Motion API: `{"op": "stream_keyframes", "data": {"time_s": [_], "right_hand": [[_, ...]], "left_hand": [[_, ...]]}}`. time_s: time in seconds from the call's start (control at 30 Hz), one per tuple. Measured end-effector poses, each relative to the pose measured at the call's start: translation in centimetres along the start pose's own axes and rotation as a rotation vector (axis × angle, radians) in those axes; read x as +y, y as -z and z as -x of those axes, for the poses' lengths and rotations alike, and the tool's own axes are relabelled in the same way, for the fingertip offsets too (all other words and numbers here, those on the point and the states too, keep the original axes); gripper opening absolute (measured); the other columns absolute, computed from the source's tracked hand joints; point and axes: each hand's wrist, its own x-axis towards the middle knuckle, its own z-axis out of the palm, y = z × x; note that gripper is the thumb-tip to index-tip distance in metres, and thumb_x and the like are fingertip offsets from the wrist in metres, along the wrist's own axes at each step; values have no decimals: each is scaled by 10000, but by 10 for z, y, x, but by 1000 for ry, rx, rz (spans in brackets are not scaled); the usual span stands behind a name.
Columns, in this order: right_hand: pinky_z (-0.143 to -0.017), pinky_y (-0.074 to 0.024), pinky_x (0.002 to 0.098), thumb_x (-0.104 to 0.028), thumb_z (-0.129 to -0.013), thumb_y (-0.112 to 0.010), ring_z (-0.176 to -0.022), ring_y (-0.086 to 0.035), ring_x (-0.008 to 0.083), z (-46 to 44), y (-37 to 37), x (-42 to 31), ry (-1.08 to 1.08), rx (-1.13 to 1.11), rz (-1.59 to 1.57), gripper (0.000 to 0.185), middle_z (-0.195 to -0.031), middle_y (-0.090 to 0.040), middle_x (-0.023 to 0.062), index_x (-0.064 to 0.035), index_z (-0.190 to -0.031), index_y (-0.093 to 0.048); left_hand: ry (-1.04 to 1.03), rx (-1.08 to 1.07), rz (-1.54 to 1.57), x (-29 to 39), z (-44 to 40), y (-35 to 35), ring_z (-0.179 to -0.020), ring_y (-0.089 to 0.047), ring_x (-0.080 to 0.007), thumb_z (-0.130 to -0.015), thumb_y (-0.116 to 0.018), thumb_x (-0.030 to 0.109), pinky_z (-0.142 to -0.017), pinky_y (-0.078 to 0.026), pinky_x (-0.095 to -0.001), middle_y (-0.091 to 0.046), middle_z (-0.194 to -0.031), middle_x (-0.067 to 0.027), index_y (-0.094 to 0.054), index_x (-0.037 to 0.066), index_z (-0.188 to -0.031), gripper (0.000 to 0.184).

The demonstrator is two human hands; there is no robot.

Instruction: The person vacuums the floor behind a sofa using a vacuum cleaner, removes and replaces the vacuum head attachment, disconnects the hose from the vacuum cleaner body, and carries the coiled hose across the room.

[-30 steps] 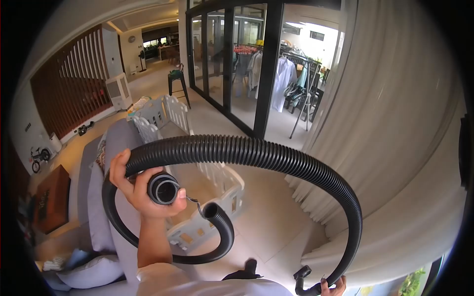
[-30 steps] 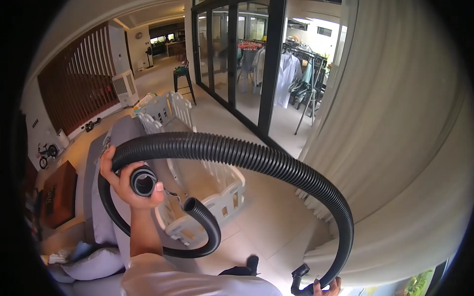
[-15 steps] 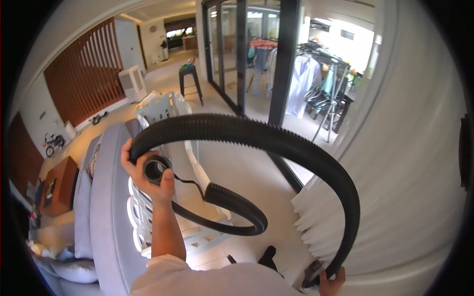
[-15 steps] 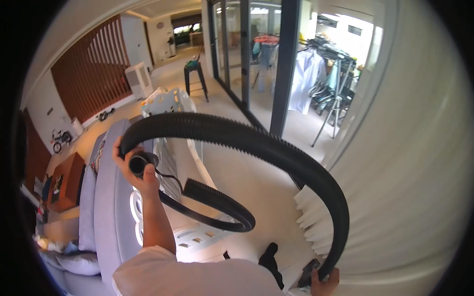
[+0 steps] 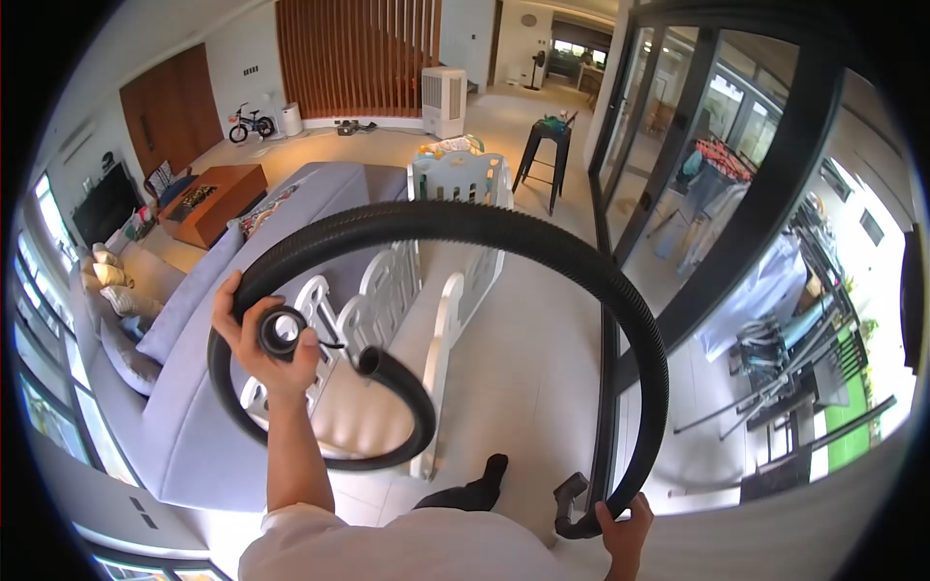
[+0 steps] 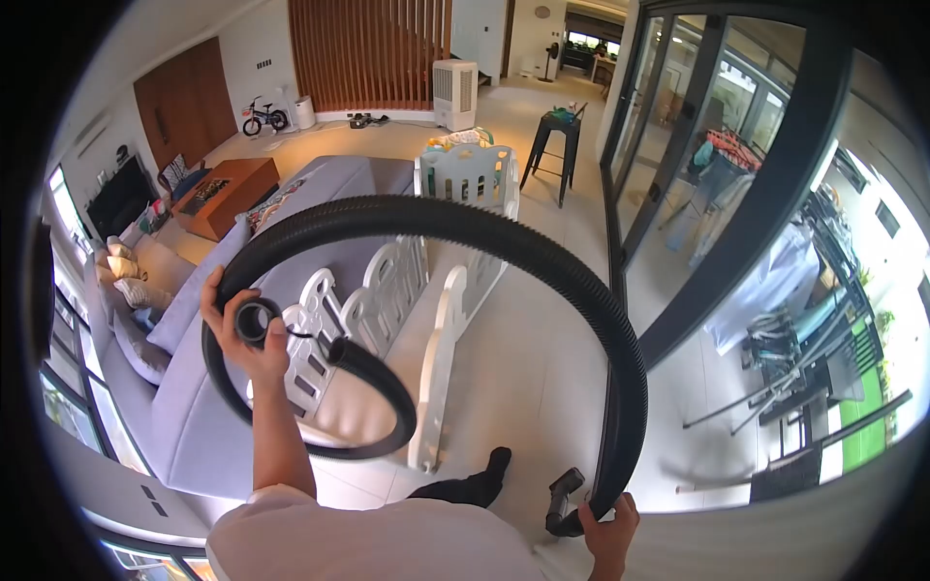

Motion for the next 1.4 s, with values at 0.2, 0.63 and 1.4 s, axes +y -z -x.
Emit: {"op": "stream_keyframes", "data": {"time_s": [0.2, 0.63, 1.4], "right_hand": [[-657, -485, 401, -107, -672, -840, -707, -629, 291, -187, -17, 41, 89, 16, 130, 221, -749, -620, 96, -29, -793, -672], [-671, -520, 400, -144, -655, -842, -740, -655, 291, -542, -78, 130, -73, 135, -25, 262, -799, -659, 123, -7, -824, -695], [-597, -480, 375, -214, -784, -817, -621, -589, 253, -1390, -499, -122, 520, -242, -579, 295, -709, -585, 119, -32, -837, -591]], "left_hand": [[66, -78, -134, -13, 27, -170, -1319, -475, -401, -798, -729, 601, -1057, -406, -483, -497, -1414, -244, -692, -7, -915, 620], [88, -61, 211, 10, 6, -618, -1186, -557, -334, -824, -714, 583, -965, -467, -412, -495, -1419, -193, -667, -33, -973, 636], [1066, -130, 1457, -211, 7, -1234, -1468, -349, -409, -860, -591, 616, -1139, -314, -673, -408, -1559, -196, -589, 18, -1270, 726]]}}
